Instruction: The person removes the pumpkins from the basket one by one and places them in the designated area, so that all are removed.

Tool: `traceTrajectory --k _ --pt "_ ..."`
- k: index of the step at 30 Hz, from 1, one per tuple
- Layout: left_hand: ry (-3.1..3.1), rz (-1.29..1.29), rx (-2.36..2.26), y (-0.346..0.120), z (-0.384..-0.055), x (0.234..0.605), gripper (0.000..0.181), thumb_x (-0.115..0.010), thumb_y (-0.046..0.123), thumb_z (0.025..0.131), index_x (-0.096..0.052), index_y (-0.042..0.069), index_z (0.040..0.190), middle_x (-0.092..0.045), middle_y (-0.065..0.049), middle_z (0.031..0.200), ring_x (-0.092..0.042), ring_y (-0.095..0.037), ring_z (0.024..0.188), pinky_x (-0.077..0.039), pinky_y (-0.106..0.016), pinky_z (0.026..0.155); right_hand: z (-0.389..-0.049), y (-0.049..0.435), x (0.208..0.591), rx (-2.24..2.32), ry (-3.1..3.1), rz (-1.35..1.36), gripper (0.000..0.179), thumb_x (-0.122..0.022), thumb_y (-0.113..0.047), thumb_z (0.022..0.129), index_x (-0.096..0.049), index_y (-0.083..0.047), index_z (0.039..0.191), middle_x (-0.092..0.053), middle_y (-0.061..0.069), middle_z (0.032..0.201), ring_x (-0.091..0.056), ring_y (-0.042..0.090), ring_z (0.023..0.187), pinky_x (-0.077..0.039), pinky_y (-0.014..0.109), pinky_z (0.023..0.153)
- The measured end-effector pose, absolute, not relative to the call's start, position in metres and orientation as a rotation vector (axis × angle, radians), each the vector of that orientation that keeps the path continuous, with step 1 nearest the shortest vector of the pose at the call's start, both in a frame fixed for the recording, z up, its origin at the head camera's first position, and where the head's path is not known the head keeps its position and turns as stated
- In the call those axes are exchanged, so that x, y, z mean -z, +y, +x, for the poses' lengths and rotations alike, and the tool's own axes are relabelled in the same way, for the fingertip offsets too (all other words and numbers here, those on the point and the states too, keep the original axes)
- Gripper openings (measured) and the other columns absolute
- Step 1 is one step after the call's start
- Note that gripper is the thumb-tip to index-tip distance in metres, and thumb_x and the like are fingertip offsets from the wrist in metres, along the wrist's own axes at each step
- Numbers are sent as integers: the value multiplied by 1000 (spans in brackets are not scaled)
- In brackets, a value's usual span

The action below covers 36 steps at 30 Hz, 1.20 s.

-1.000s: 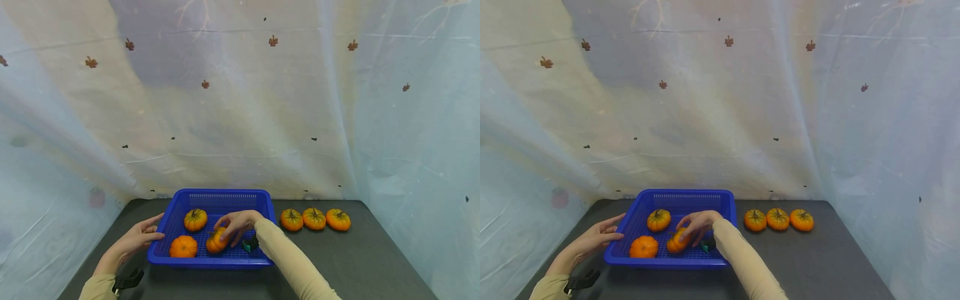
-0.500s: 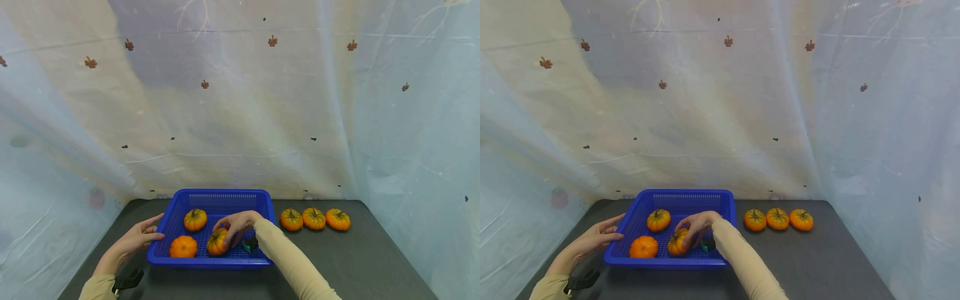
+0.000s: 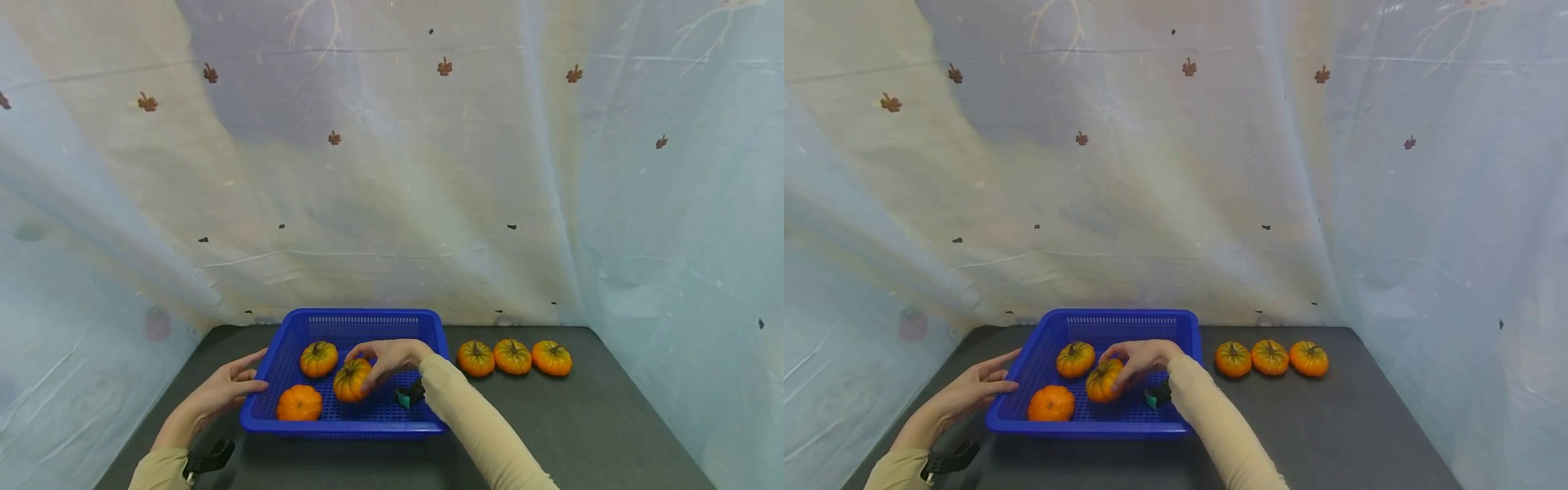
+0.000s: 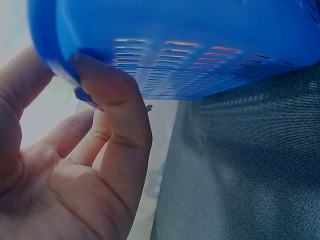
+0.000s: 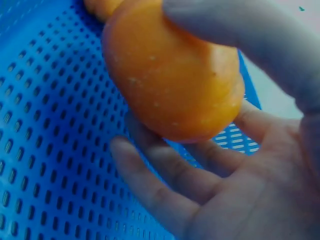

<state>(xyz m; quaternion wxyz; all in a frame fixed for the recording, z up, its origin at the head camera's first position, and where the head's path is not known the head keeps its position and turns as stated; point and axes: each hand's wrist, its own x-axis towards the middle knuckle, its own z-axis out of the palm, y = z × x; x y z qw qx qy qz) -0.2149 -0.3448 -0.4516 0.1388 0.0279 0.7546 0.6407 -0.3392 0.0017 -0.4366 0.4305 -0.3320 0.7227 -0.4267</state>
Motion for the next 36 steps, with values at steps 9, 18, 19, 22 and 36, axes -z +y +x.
traceTrajectory --k 9,18,19,22,36 --pt "2187 55 -1848 -344 -216 452 83 -64 17 93 -8 8 154 -61 -18 111 -62 -34 101 -52 -49 84 -341 16 419 1185 1799 -891 60 -73 -1 82 -49 -13 135 -42 7 132 -54 25 104 -51 44 88" --pt "2190 51 -1849 -343 -216 452 83 -64 18 93 -9 8 154 -61 -18 111 -62 -34 101 -52 -50 84 -351 42 409 1235 1885 -966 60 -75 -7 83 -47 -13 137 -46 6 132 -50 25 114 -51 37 87" --pt "2193 49 -1847 -343 -216 452 83 -64 18 93 -9 8 154 -61 -18 111 -62 -33 101 -52 -50 84 -351 45 408 1240 1885 -974 61 -74 -8 83 -47 -13 137 -47 7 132 -50 25 114 -51 37 87" --pt "2198 45 -1845 -344 -217 453 83 -64 18 93 -9 8 154 -62 -17 111 -62 -33 101 -52 -50 84 -351 53 404 1276 1848 -991 61 -73 -4 84 -45 -9 137 -48 9 131 -51 26 115 -50 38 89" --pt "2162 69 -1855 -346 -218 454 82 -62 17 94 -6 8 154 -62 -18 112 -62 -34 101 -52 -50 83 -342 100 397 1324 1945 -1007 63 -74 -10 84 -43 -13 139 -47 9 132 -53 28 113 -47 37 93"
